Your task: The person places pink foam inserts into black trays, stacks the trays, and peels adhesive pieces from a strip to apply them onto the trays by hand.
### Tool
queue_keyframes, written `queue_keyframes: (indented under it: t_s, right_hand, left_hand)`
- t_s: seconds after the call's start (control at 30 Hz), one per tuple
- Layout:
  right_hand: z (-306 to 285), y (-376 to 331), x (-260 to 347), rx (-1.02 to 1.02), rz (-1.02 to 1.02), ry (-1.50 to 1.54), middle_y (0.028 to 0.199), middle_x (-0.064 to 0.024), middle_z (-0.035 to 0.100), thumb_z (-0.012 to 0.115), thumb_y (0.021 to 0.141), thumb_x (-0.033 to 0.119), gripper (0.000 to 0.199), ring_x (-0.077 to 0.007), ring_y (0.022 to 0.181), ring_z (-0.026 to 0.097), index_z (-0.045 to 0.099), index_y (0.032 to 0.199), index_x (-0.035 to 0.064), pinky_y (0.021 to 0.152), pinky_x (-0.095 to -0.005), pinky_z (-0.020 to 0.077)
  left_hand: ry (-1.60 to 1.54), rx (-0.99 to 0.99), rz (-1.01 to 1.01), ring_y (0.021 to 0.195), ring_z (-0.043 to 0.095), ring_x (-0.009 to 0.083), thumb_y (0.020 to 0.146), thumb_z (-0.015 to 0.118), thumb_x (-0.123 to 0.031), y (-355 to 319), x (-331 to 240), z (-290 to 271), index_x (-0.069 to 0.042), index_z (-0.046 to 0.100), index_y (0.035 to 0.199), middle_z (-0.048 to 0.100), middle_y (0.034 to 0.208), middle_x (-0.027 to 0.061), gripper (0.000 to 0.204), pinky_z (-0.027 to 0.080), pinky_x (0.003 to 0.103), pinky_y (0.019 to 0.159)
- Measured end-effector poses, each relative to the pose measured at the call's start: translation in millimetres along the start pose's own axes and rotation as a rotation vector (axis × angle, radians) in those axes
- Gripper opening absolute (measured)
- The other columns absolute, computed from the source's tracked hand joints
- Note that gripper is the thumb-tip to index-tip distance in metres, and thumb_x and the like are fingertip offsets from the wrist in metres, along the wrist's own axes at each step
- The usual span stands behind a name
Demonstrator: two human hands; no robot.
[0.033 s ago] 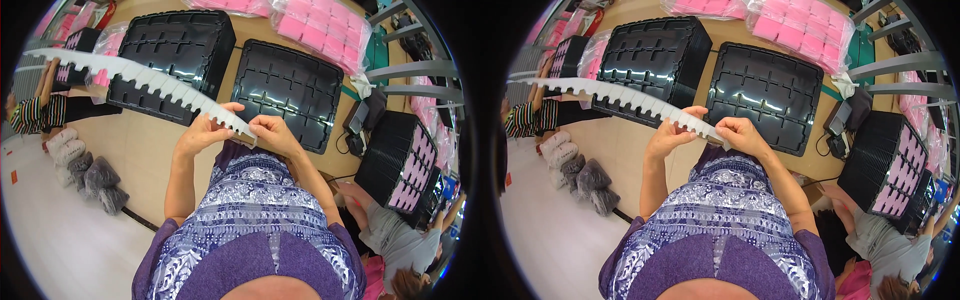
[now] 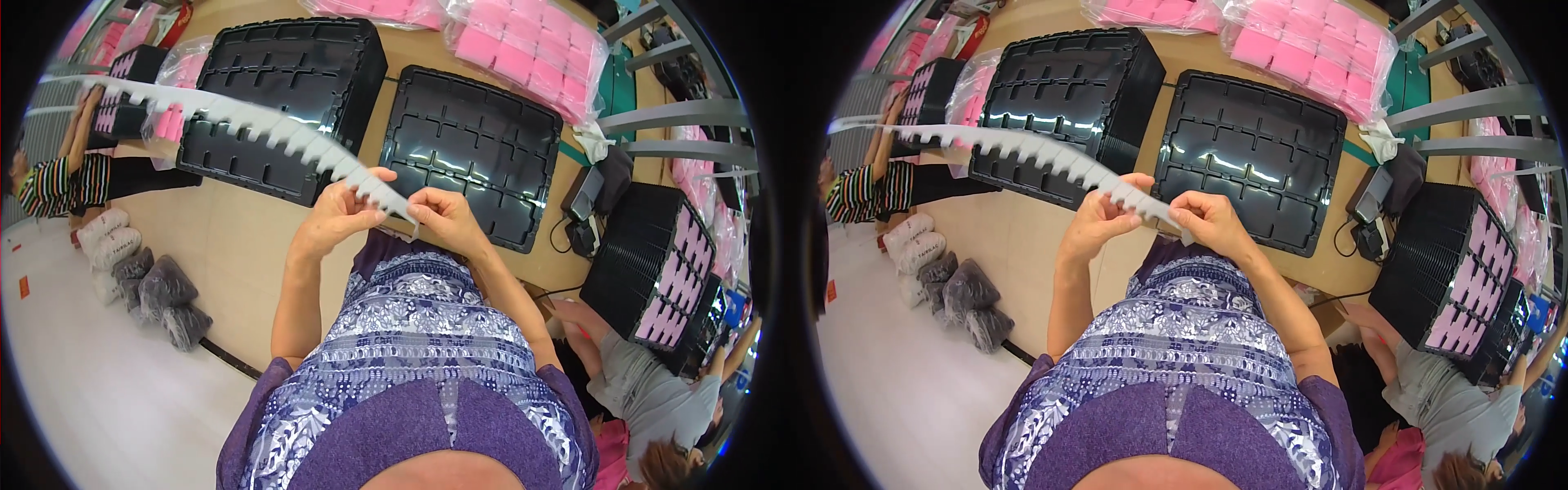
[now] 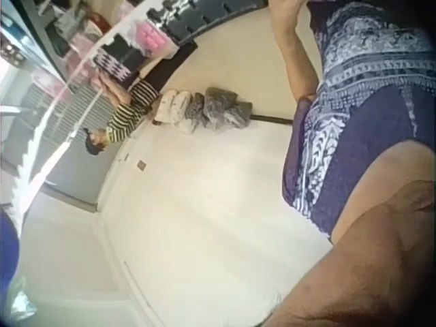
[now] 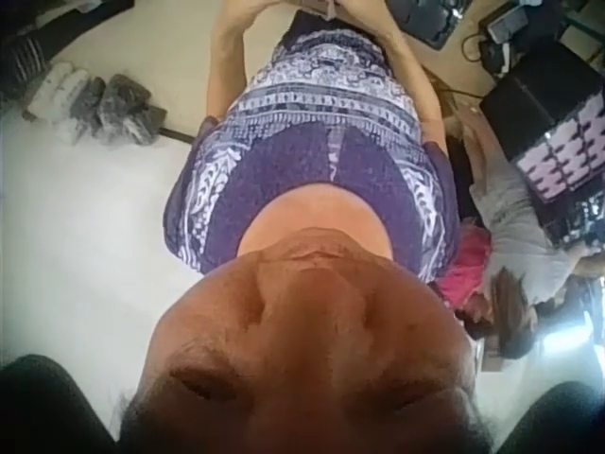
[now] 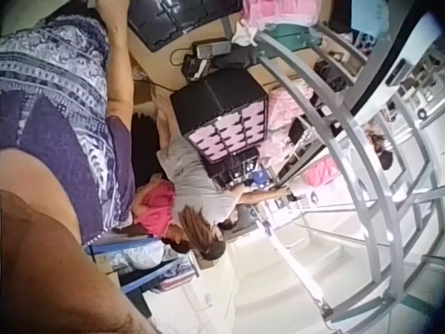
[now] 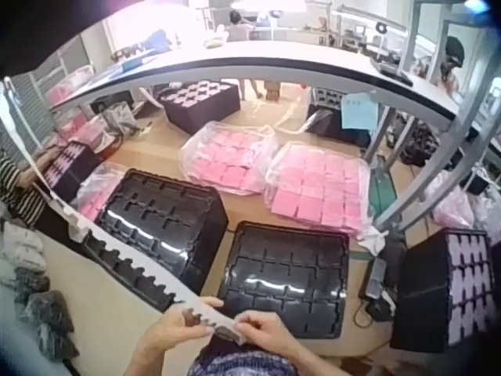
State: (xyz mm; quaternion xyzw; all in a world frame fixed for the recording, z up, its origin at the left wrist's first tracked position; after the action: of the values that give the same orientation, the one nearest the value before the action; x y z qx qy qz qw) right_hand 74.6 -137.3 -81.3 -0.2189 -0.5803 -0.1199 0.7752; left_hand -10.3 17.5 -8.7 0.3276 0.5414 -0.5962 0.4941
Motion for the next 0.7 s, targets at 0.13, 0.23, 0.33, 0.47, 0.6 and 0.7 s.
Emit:
queue_keyframes:
  t_s: [0.13, 0.23, 0.33, 0.47, 0.6, 0.7]
  right_hand:
    - [10, -7, 21, -0.212, -0.177, -0.333, 0.062, 0.0013, 0.055, 0.067, 0.086, 0.01, 0.009, -0.0033, 0.056, 0.046, 0.066, 0.09, 0.0013, 0.05, -0.0236, 0.0376]
    - [16, -7, 14, -0.199, -0.139, -0.308, 0.06, 0.0013, 0.055, 0.067, 0.087, 0.011, 0.01, -0.0036, 0.055, 0.047, 0.066, 0.089, 0.0014, 0.049, -0.0242, 0.0383]
    - [13, -10, 8, -0.233, -0.157, -0.326, 0.06, 0.0025, 0.054, 0.066, 0.086, 0.011, 0.01, -0.003, 0.056, 0.048, 0.065, 0.086, 0.0009, 0.05, -0.023, 0.0387]
    - [18, 0, 2, -0.016, -0.075, -0.03, 0.077, 0.0032, 0.06, 0.06, 0.091, 0.017, 0.017, -0.004, 0.062, 0.049, 0.065, 0.091, 0.0005, 0.056, -0.0207, 0.0393]
    - [21, 24, 11, 0.119, -0.086, 0.097, 0.086, 0.001, 0.06, 0.053, 0.097, 0.034, 0.036, -0.0085, 0.079, 0.052, 0.066, 0.104, 0.0011, 0.074, -0.0227, 0.0414]
    - [43, 25, 2, 0.477, 0.081, 0.541, 0.097, -0.0042, 0.063, 0.065, 0.092, 0.026, 0.028, -0.0122, 0.087, 0.055, 0.063, 0.106, 0.0021, 0.078, -0.0268, 0.0431]
  left_hand:
    - [-0.094, -0.268, 0.105, 0.09, 0.06, 0.0087, 0.087, 0.066, 0.001, -9, 22, 3, 0.0, 0.065, 0.106, 0.062, 0.096, 0.0, 0.019, 0.048, 0.023, 0.081]
    - [0.219, -0.362, 0.247, 0.086, 0.058, 0.0071, 0.087, 0.068, -0.001, -7, 33, -2, 0.0, 0.069, 0.095, 0.059, 0.093, 0.0009, 0.008, 0.048, 0.023, 0.073]
    - [0.261, -0.374, 0.224, 0.078, 0.051, 0.004, 0.086, 0.07, -0.005, -9, 23, 5, -0.002, 0.069, 0.09, 0.054, 0.089, -0.0029, 0.005, 0.041, 0.02, 0.066]
    - [0.234, -0.139, 0.308, 0.099, 0.052, 0.0122, 0.086, 0.069, -0.006, -6, 24, -10, -0.005, 0.071, 0.091, 0.054, 0.103, 0.0008, 0.005, 0.043, 0.028, 0.085]
    - [0.409, -0.001, 0.336, 0.114, 0.049, 0.0177, 0.086, 0.07, -0.012, -1, -1, -11, -0.008, 0.072, 0.088, 0.052, 0.121, 0.0065, 0.005, 0.039, 0.034, 0.098]
    - [0.128, 0.218, 0.209, 0.116, 0.048, 0.0189, 0.087, 0.069, -0.015, 7, 4, -12, -0.009, 0.072, 0.084, 0.05, 0.127, 0.0097, 0.007, 0.036, 0.037, 0.102]
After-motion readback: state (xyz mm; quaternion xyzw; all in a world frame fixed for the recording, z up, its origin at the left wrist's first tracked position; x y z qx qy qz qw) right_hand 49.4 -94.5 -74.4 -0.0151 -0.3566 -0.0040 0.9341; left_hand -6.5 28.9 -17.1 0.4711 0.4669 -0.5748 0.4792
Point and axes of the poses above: each hand's wrist, its own y-axis towards the middle knuckle, its own z-axis out of the palm, x = y × z, the point moved 5 cm from there along y, towards the middle knuckle
